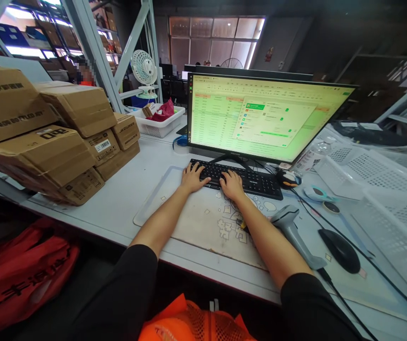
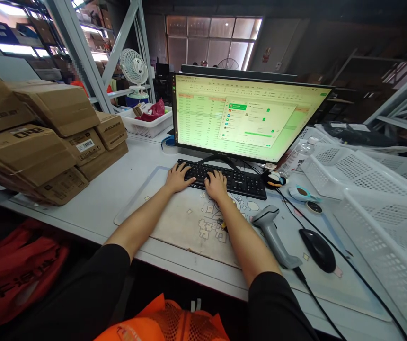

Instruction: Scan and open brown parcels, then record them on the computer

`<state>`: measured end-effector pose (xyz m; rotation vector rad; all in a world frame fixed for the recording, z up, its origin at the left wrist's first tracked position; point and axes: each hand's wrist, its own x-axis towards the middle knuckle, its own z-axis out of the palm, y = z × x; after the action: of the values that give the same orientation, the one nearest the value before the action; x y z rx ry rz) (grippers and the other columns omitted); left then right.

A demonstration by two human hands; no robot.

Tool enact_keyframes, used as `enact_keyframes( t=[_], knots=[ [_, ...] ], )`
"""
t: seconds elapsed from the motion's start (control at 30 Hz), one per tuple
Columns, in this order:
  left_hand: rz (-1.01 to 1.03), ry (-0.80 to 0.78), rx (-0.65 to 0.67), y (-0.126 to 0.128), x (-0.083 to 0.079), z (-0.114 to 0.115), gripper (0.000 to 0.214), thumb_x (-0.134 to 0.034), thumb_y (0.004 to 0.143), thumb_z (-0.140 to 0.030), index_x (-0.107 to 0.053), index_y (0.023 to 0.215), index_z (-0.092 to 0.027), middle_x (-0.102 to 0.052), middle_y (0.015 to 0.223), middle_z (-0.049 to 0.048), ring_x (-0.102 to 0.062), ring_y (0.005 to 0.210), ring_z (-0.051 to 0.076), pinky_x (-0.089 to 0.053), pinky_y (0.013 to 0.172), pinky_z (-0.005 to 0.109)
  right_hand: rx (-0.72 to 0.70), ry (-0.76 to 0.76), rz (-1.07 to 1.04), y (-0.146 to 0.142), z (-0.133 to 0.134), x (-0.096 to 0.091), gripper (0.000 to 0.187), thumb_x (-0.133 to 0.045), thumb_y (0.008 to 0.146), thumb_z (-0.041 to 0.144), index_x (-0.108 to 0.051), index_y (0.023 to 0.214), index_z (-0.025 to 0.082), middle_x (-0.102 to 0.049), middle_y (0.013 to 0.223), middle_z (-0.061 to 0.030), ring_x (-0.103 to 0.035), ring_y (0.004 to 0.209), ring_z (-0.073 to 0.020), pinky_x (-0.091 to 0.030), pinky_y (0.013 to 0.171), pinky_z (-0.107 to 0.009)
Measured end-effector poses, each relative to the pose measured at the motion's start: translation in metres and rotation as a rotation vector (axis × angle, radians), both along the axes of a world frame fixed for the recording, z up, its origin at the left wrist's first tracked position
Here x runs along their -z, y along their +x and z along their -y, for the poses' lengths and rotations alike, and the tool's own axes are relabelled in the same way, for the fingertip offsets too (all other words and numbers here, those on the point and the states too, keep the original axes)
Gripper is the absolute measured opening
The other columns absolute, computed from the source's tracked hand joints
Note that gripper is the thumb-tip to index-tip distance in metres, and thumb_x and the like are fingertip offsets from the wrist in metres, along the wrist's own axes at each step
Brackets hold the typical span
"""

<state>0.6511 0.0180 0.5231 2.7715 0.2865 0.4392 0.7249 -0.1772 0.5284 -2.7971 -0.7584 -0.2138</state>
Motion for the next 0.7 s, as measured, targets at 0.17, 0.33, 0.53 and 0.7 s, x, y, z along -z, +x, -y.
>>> enact_keyframes(
  t=[0.17,0.33,0.53,0.7],
  knots=[
    [0.02,-0.018,-0.021,-0.004,0.001,-0.004,0.064,-0.056,0.1,-0.064,-0.059,0.152,-0.028,-0.041,0.173,0.007,-0.033,0.159,0.038,-0.033,0.129,0.055,0.017,-0.009,-0.01,-0.002,0.007,-0.004,0.056,-0.034,0.106,0.039,-0.057,0.153,0.021,-0.046,0.169,-0.0142,-0.037,0.157,-0.0324,-0.028,0.128,-0.056],
    [0.003,-0.035,-0.014,-0.006,0.003,-0.005,0.064,-0.056,0.101,-0.061,-0.058,0.154,-0.026,-0.041,0.173,0.008,-0.034,0.159,0.038,-0.036,0.128,0.054,0.094,-0.03,-0.028,0.003,0.027,-0.007,0.057,-0.034,0.106,0.039,-0.054,0.156,0.018,-0.044,0.171,-0.0156,-0.037,0.158,-0.031,-0.027,0.129,-0.054],
    [-0.002,-0.029,-0.015,-0.006,0.002,-0.004,0.064,-0.055,0.101,-0.06,-0.057,0.154,-0.025,-0.042,0.172,0.008,-0.034,0.159,0.038,-0.036,0.128,0.053,0.17,-0.038,-0.048,0.01,0.037,-0.008,0.06,-0.035,0.106,0.043,-0.048,0.159,0.018,-0.039,0.173,-0.017,-0.034,0.16,-0.033,-0.029,0.128,-0.056],
    [-0.008,-0.031,-0.019,-0.005,0.003,-0.006,0.064,-0.055,0.101,-0.062,-0.058,0.153,-0.026,-0.042,0.172,0.008,-0.033,0.159,0.038,-0.037,0.128,0.051,0.18,-0.034,-0.047,0.012,0.037,-0.008,0.061,-0.032,0.107,0.043,-0.048,0.16,0.018,-0.041,0.173,-0.0161,-0.034,0.16,-0.033,-0.028,0.129,-0.056]
  ],
)
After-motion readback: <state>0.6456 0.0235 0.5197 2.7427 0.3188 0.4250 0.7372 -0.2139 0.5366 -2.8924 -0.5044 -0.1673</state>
